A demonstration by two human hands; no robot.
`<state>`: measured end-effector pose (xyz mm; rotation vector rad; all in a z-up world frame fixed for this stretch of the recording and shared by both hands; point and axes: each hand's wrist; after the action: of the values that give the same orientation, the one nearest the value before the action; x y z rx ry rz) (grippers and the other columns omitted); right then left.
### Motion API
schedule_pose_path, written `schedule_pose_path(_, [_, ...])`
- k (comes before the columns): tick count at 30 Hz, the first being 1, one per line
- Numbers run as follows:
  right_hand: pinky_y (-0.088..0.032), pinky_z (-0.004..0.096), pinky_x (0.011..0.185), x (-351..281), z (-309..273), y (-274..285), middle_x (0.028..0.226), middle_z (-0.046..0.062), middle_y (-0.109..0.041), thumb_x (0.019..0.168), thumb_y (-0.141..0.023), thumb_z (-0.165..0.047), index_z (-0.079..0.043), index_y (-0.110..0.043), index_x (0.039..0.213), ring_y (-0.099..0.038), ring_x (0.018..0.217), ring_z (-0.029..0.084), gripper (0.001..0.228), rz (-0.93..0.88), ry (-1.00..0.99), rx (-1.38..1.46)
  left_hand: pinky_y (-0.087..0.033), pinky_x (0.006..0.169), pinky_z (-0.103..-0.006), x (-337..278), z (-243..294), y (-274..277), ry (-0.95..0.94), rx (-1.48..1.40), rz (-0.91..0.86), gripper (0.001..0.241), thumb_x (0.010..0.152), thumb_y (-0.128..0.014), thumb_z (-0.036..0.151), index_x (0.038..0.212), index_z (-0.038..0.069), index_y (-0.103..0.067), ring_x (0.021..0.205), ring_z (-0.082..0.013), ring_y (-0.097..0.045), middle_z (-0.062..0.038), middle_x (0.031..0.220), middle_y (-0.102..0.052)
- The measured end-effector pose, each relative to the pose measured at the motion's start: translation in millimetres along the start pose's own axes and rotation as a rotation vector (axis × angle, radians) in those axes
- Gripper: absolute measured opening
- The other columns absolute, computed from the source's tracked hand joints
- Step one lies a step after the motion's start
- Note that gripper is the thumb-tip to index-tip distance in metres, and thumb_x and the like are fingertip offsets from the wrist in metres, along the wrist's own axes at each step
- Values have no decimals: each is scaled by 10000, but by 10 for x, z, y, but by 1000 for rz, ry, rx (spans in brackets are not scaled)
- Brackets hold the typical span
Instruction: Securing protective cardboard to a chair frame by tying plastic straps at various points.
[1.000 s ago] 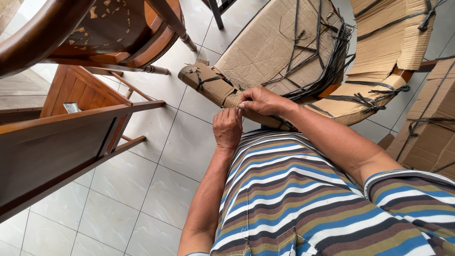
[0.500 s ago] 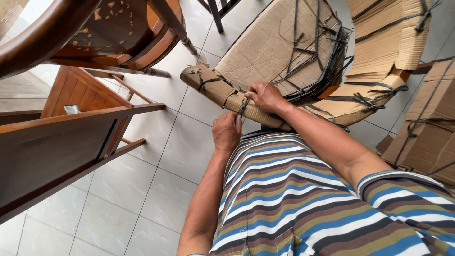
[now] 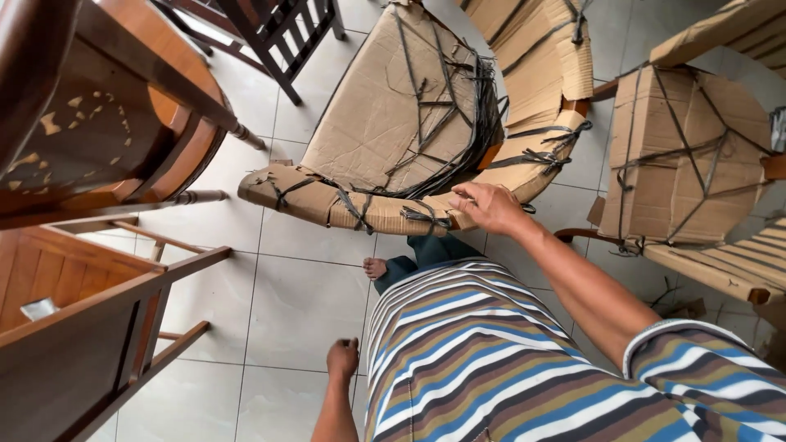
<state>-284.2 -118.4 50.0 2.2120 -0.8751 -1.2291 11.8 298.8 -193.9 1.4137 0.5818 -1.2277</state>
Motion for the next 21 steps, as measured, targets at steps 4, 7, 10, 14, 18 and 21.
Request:
schedule_pose_path(4, [-337, 513, 1073, 3, 323, -444, 1421, 109, -618, 990, -384, -640, -169, -545, 1474, -544, 1287, 350, 694, 187, 228, -187, -538, 725, -363, -308, -3, -55, 26, -207, -20, 430, 929, -550, 436, 1055, 75, -746, 657, -209, -715, -68, 830, -799])
schedule_pose_path(7, [-442, 488, 926, 79, 313, -484, 1233, 104, -731, 1024, -411, -587, -111, -673, 1315, -667, 1081, 344, 616, 514, 357, -235, -514, 794, -377, -351, 301, 84, 41, -317, 21, 430, 964, -543, 407, 1154, 64, -719, 805, -224, -702, -67, 914, -780])
schedule_pose_path(10, [-466, 420, 1025, 98, 342, -537, 1119, 70, -720, 1057, -497, -569, -179, -624, 1306, -689, 1082, 263, 480, 499, 299, -273, -587, 824, -450, -413, 568, 147, -33, -445, 107, 473, 1034, -586, 357, 1312, -20, -655, 986, -328, -761, -206, 1053, -780])
schedule_pose_path(14, [-444, 415, 1054, 131, 498, -618, 1138, 45, -715, 1063, -453, -581, -228, -623, 1331, -679, 1122, 235, 474, 483, 307, -274, -551, 870, -461, -898, 1166, 268, -82, -606, 189, 489, 1040, -552, 290, 1342, -91, -607, 1009, -330, -730, -253, 1104, -735])
schedule_pose_path(18, [-396, 510, 1117, -84, 469, -326, 1428, 126, -591, 1033, -571, -469, -179, -590, 1434, -524, 1349, 361, 496, 593, 494, -198, -567, 885, -497, -973, 1421, -41, -108, -520, 283, 475, 1041, -547, 268, 1339, -96, -614, 1049, -372, -726, -288, 1183, -707])
schedule_pose_path(21, [-331, 543, 1163, -329, 628, 159, 1601, 100, -432, 974, -665, -383, -233, -556, 1507, -399, 1449, 394, 565, 715, 539, -255, -531, 989, -575, -1516, 2033, -155, -221, -301, 543, 478, 1007, -605, 208, 1369, -100, -549, 1157, -466, -646, -325, 1331, -542])
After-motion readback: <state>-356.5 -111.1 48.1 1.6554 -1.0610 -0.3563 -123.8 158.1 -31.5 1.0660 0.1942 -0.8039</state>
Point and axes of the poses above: each hand's wrist, its own x-axis towards the middle knuckle, its own y-axis out of the back of the hand, z = x × y
